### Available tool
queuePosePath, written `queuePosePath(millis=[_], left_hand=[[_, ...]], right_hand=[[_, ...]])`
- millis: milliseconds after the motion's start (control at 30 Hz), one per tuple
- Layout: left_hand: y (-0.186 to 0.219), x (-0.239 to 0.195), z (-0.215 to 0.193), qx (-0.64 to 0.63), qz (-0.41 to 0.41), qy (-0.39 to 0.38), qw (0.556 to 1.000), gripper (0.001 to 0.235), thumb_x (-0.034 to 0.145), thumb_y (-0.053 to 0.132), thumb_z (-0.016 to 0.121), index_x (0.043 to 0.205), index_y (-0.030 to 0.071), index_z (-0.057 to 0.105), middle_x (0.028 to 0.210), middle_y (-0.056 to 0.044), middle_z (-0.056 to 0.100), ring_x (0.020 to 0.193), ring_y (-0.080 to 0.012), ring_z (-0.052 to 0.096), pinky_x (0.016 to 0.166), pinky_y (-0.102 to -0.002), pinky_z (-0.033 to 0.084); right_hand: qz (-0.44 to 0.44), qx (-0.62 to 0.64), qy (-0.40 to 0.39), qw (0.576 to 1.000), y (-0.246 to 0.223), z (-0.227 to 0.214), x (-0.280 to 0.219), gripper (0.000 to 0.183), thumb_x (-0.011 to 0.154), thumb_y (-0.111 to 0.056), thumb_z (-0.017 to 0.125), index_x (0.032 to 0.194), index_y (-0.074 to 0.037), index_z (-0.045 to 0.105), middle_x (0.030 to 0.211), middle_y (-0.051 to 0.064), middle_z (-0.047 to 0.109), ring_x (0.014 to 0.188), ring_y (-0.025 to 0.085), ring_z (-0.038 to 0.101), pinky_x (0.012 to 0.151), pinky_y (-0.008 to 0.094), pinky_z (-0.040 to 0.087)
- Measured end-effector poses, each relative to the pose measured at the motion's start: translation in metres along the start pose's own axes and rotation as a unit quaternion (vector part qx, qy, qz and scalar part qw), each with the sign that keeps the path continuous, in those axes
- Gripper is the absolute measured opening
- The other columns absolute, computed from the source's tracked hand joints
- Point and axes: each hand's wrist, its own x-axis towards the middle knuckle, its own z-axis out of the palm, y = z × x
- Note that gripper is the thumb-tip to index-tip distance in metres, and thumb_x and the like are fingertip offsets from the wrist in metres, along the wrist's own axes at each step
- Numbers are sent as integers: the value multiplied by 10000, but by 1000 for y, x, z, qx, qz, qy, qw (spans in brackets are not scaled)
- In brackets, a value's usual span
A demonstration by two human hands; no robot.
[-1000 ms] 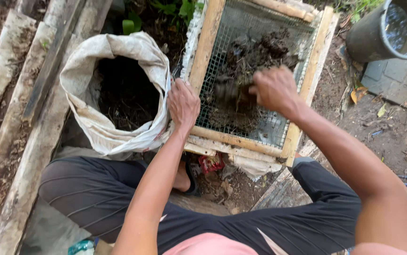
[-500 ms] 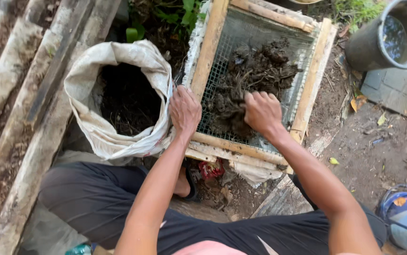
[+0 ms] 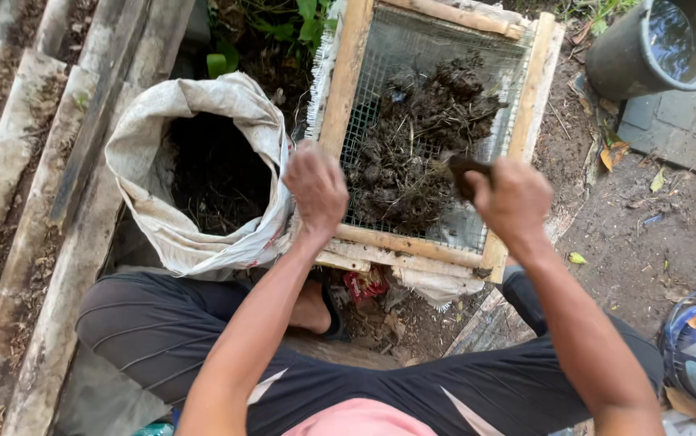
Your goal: The person sits on the ground and uses a small trowel and their hands to sift dried organic plant matter and compost through a mesh screen into a white bag.
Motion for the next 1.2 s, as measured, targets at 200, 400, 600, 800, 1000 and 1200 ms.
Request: queuePosePath(millis=[200,400,600,800,1000,1200], left_hand=[[88,-28,2,142,265,-292,908,617,785,477,814,1295,191,617,1457,-127,448,1384,-323,308,1058,-529,214],[103,-7,52,158,283,-275,905,200,686,262,724,829,132,771,1210,-92,547,1304,-330,375,985,-546,300],[148,82,3,-41,70,-437,896,169,746,419,752,730,251,746,1259,-47,557,1296,-330,382,993,-568,274],[185,92,-27,62,153,-427,889,140,811,351,752,796,213,758,1050,-78,661,1140,-295,540,1009,-544,350],[118,-12,25,237,290,-406,833,709,692,510,884,1273,167,668,1172,-128,669,1155,-312,579,1028,-517,373],[113,23,26,159,244,-371,882,127,820,264,720,903,173,751,840,-70,734,986,-300,654,1039,-530,356]], right_hand=[[142,147,-27,979,62,-10,-17,453,970,-461,818,927,-41,653,744,230,618,779,486,672,674,528,490],[130,178,-15,975,30,-39,-4,452,904,-482,802,867,-59,647,707,224,616,746,499,664,647,557,489],[126,218,45,967,46,-72,-4,433,946,-411,851,858,-50,627,711,229,604,749,503,663,648,528,495],[138,231,32,963,52,-79,-5,426,965,-424,824,895,-49,633,738,231,613,769,506,667,644,552,488],[146,222,15,964,50,-81,3,425,955,-440,806,912,-49,647,760,219,643,784,500,683,664,576,506],[132,234,15,963,45,-85,3,441,954,-448,801,900,-38,648,754,229,642,782,513,679,673,589,510]])
